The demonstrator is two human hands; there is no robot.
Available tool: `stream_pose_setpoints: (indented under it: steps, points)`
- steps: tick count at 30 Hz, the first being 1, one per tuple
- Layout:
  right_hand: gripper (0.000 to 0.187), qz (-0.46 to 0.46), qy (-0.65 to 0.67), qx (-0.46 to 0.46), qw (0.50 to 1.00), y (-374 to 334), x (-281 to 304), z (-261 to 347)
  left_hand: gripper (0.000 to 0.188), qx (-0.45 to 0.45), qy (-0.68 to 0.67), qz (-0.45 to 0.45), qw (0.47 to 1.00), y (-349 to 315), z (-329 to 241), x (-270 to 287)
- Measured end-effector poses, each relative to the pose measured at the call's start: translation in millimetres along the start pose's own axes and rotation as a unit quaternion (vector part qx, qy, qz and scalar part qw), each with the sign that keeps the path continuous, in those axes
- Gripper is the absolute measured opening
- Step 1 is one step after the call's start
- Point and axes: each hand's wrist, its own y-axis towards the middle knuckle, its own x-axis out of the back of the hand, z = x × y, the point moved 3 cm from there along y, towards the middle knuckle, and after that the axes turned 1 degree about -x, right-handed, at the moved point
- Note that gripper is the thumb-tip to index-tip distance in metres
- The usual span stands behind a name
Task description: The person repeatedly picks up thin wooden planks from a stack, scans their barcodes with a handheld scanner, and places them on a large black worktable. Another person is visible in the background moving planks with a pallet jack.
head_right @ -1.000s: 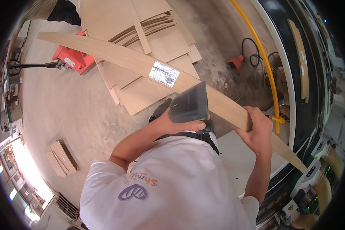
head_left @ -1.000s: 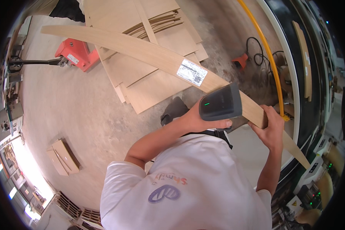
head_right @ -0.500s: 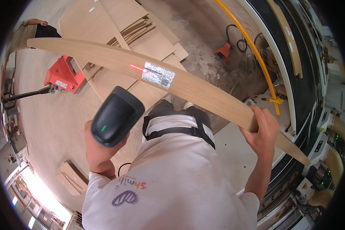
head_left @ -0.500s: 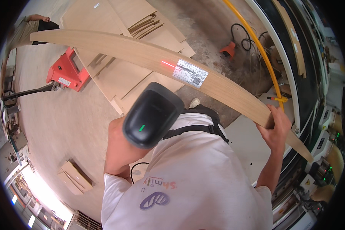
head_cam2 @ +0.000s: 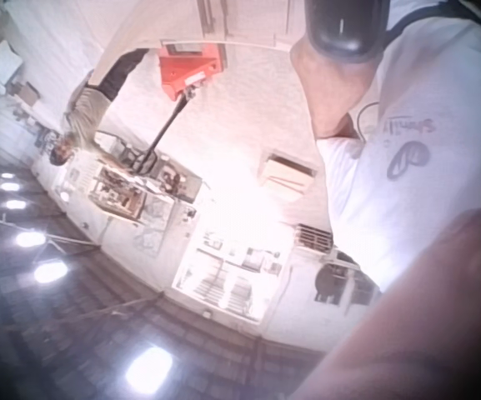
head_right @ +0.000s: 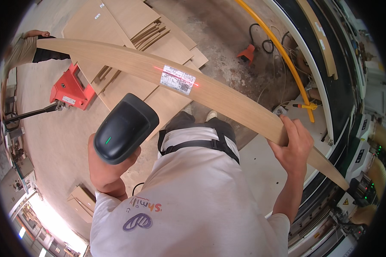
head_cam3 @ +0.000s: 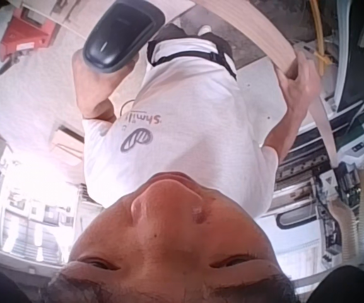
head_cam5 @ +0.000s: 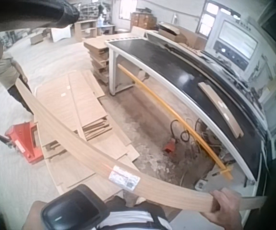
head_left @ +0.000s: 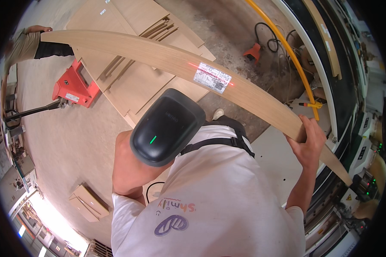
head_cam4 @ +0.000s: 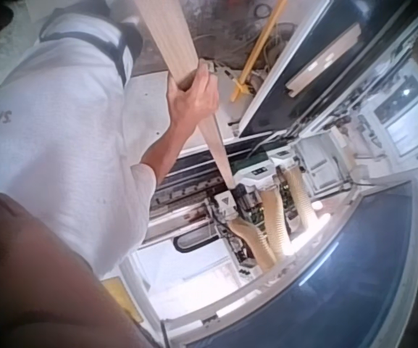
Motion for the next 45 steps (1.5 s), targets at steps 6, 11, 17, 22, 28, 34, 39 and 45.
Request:
stream_pose_setpoints:
  steps: [6,11,17,22,28,34,39,45]
  points:
    - [0.064,0.000,-0.010,-0.001,1.000,0,0,-2,0.025,-0.012,0.015,-0.003,1.000,4,-1,-3]
    - [0.063,0.000,-0.011,0.000,1.000,2,-2,-4,0.023,-0.017,0.017,-0.010,1.000,6,-1,-6]
    - [0.063,0.007,-0.010,0.001,1.000,7,-5,-8,0.024,-0.011,0.035,-0.006,0.999,10,-5,-9]
    - [0.061,0.017,0.002,-0.010,1.000,14,-7,-14,0.028,0.026,0.025,0.014,0.999,19,-6,-10]
    - [0.059,0.036,0.042,-0.036,0.998,16,-9,-40,0.044,-0.003,-0.221,-0.059,0.973,94,44,-45]
    - [0.059,0.070,0.087,-0.083,0.990,20,-7,-89,0.057,-0.009,-0.445,-0.052,0.894,161,59,-106]
    - [0.060,0.069,0.107,-0.108,0.986,27,-2,-149,0.062,-0.087,-0.395,-0.075,0.911,212,30,-151]
    - [0.059,0.081,0.097,-0.146,0.981,41,11,-220,0.067,-0.130,-0.360,-0.071,0.921,273,-26,-202]
